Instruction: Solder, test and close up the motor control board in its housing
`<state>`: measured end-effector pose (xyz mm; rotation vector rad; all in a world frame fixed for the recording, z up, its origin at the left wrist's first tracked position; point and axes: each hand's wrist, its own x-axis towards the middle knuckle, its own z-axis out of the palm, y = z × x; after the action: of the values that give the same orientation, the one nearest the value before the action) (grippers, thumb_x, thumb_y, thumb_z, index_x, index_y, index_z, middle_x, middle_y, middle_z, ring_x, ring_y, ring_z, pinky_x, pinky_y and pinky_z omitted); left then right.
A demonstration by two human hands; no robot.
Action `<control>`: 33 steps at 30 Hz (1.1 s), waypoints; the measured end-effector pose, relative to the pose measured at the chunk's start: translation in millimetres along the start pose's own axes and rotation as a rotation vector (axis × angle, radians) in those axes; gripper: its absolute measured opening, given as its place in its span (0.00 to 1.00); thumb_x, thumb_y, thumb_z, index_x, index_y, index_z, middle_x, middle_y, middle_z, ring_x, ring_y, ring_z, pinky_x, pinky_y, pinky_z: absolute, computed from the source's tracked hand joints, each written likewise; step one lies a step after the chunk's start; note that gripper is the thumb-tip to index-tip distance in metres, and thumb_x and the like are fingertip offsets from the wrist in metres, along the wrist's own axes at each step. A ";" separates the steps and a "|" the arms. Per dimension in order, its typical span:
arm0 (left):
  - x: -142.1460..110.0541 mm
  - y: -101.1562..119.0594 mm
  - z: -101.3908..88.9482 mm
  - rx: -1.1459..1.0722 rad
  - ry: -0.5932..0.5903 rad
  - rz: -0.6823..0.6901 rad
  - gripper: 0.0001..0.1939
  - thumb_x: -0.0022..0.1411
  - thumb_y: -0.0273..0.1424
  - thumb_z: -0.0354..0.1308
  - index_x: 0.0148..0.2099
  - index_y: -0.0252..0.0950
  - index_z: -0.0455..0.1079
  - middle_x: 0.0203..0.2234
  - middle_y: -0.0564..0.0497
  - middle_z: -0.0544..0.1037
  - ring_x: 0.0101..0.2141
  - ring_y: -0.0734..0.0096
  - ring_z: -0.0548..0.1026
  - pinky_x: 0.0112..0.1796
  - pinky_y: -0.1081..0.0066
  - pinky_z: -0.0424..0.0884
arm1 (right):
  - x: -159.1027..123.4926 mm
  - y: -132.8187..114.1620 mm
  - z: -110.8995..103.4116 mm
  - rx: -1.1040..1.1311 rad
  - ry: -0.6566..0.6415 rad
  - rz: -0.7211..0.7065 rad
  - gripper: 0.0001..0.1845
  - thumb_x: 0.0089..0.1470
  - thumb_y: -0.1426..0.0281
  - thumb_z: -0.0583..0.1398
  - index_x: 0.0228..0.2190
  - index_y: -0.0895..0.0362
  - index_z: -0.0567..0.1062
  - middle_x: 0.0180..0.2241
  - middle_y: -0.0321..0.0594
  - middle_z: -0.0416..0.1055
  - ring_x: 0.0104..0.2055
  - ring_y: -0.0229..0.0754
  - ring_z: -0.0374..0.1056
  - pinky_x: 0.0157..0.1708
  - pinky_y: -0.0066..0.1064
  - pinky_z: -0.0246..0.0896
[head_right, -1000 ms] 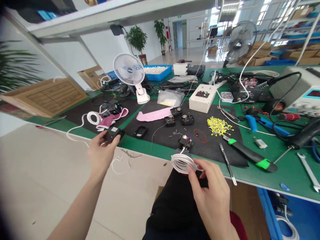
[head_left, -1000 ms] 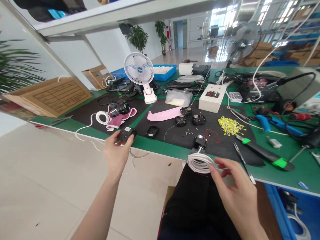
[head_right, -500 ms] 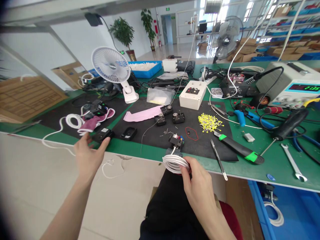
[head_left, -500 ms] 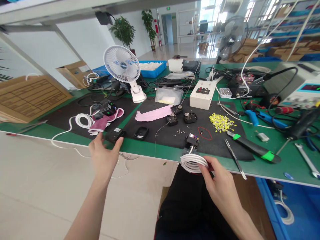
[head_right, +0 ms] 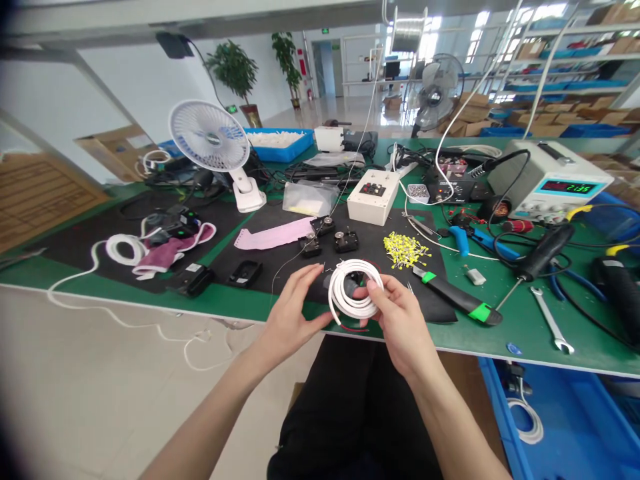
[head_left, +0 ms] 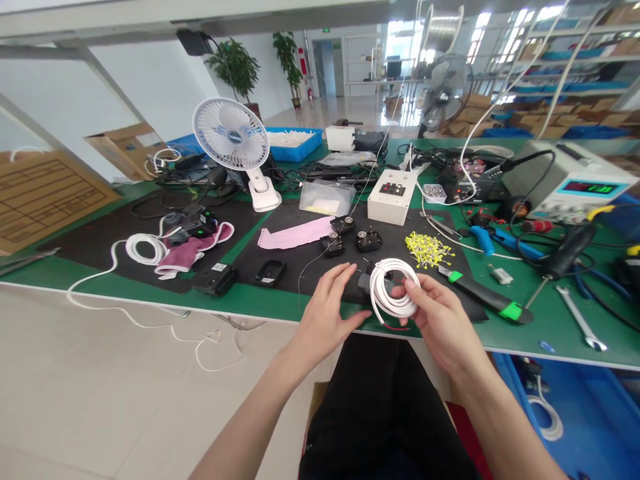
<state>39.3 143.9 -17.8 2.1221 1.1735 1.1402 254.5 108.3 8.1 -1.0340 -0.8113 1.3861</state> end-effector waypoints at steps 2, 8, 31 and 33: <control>13.8 0.3 12.0 -0.069 -0.048 0.007 0.45 0.55 0.31 0.76 0.72 0.46 0.62 0.68 0.43 0.68 0.67 0.50 0.67 0.68 0.53 0.62 | 0.4 -8.8 -2.0 0.075 -0.018 0.062 0.23 0.55 0.56 0.74 0.41 0.61 0.77 0.34 0.42 0.77 0.27 0.35 0.67 0.23 0.23 0.68; 16.8 23.6 27.8 -0.242 -0.068 -0.034 0.33 0.55 0.27 0.73 0.61 0.43 0.70 0.56 0.47 0.77 0.57 0.56 0.77 0.59 0.61 0.72 | -16.3 -26.0 -18.2 0.205 -0.038 0.238 0.18 0.57 0.60 0.73 0.38 0.62 0.79 0.30 0.41 0.76 0.19 0.32 0.64 0.18 0.24 0.69; -30.5 37.3 60.1 -0.780 0.157 -0.948 0.31 0.44 0.44 0.81 0.50 0.42 0.79 0.44 0.51 0.87 0.48 0.60 0.84 0.49 0.75 0.80 | -47.2 -141.4 -282.8 -0.961 0.908 -0.190 0.13 0.68 0.63 0.65 0.45 0.61 0.77 0.44 0.43 0.75 0.46 0.45 0.73 0.49 0.41 0.72; -24.4 37.0 65.5 -0.671 0.163 -0.829 0.29 0.47 0.44 0.80 0.50 0.41 0.79 0.44 0.49 0.87 0.48 0.56 0.84 0.53 0.68 0.80 | -46.7 -151.0 -303.4 -1.084 0.933 -0.139 0.12 0.68 0.63 0.66 0.45 0.61 0.78 0.44 0.42 0.75 0.47 0.45 0.73 0.52 0.44 0.72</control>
<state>104.0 103.5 -38.6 0.9092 1.3018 1.0810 589.3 45.7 41.0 -2.1509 -0.8507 0.1217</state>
